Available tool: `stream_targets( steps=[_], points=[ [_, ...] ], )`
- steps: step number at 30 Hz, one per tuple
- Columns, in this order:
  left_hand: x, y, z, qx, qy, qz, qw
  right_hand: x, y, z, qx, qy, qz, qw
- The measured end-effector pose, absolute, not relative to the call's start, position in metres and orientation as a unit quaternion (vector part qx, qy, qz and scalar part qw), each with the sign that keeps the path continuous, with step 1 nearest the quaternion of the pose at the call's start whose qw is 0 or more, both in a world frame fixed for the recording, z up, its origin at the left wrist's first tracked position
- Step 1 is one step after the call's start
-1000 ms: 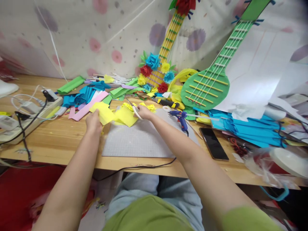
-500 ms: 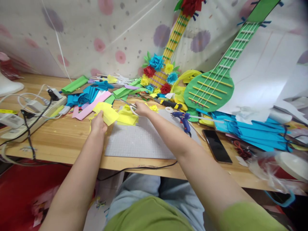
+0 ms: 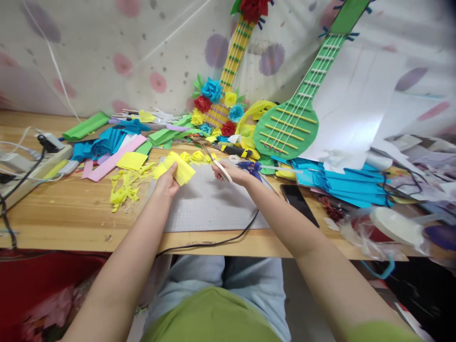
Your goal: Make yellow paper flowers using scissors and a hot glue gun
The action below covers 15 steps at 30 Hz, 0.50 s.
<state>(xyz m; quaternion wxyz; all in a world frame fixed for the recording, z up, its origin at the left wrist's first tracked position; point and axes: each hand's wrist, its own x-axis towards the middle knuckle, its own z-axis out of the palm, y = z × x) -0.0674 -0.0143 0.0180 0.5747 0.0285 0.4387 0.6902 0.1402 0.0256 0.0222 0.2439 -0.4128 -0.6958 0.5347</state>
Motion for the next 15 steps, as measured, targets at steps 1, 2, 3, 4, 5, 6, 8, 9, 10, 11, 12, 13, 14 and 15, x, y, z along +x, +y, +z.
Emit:
stream_targets(
  steps=[1,2,3,4,5,6,8,9,10,11,12,13,14,15],
  points=[
    [-0.062,-0.012,0.018,0.029,0.435,0.687,0.581,0.149,0.021,0.023,-0.399,-0.685,0.564,0.232],
    [-0.056,-0.011,0.018,0.033,0.433,0.684,0.586,0.156,0.017,0.025,-0.393,-0.671,0.589,0.22],
    [-0.051,-0.01,0.018,0.042,0.434,0.681,0.587,0.162,0.014,0.026,-0.392,-0.658,0.605,0.217],
    [-0.045,-0.01,0.017,0.057,0.44,0.681,0.583,0.166,0.011,0.027,-0.398,-0.642,0.615,0.225],
    [-0.038,-0.01,0.016,0.079,0.452,0.681,0.571,0.168,0.009,0.027,-0.409,-0.627,0.619,0.239],
    [-0.031,-0.011,0.015,0.107,0.466,0.68,0.556,0.168,0.008,0.027,-0.42,-0.614,0.616,0.26],
    [-0.017,-0.015,0.012,0.172,0.493,0.671,0.527,0.165,0.006,0.025,-0.439,-0.596,0.599,0.307],
    [-0.011,-0.017,0.011,0.204,0.5,0.662,0.52,0.162,0.006,0.023,-0.447,-0.586,0.592,0.326],
    [-0.005,-0.02,0.009,0.232,0.502,0.65,0.521,0.158,0.005,0.022,-0.456,-0.575,0.585,0.344],
    [0.0,-0.022,0.008,0.255,0.499,0.64,0.526,0.154,0.004,0.02,-0.462,-0.568,0.582,0.352],
    [0.003,-0.023,0.006,0.272,0.494,0.631,0.533,0.151,0.004,0.019,-0.469,-0.562,0.581,0.356],
    [0.006,-0.024,0.005,0.286,0.486,0.623,0.541,0.148,0.003,0.018,-0.477,-0.554,0.581,0.358],
    [0.007,-0.025,0.005,0.297,0.479,0.617,0.549,0.146,0.002,0.018,-0.484,-0.547,0.581,0.359],
    [0.007,-0.025,0.004,0.304,0.473,0.61,0.558,0.144,0.002,0.017,-0.489,-0.54,0.581,0.361]
  ],
)
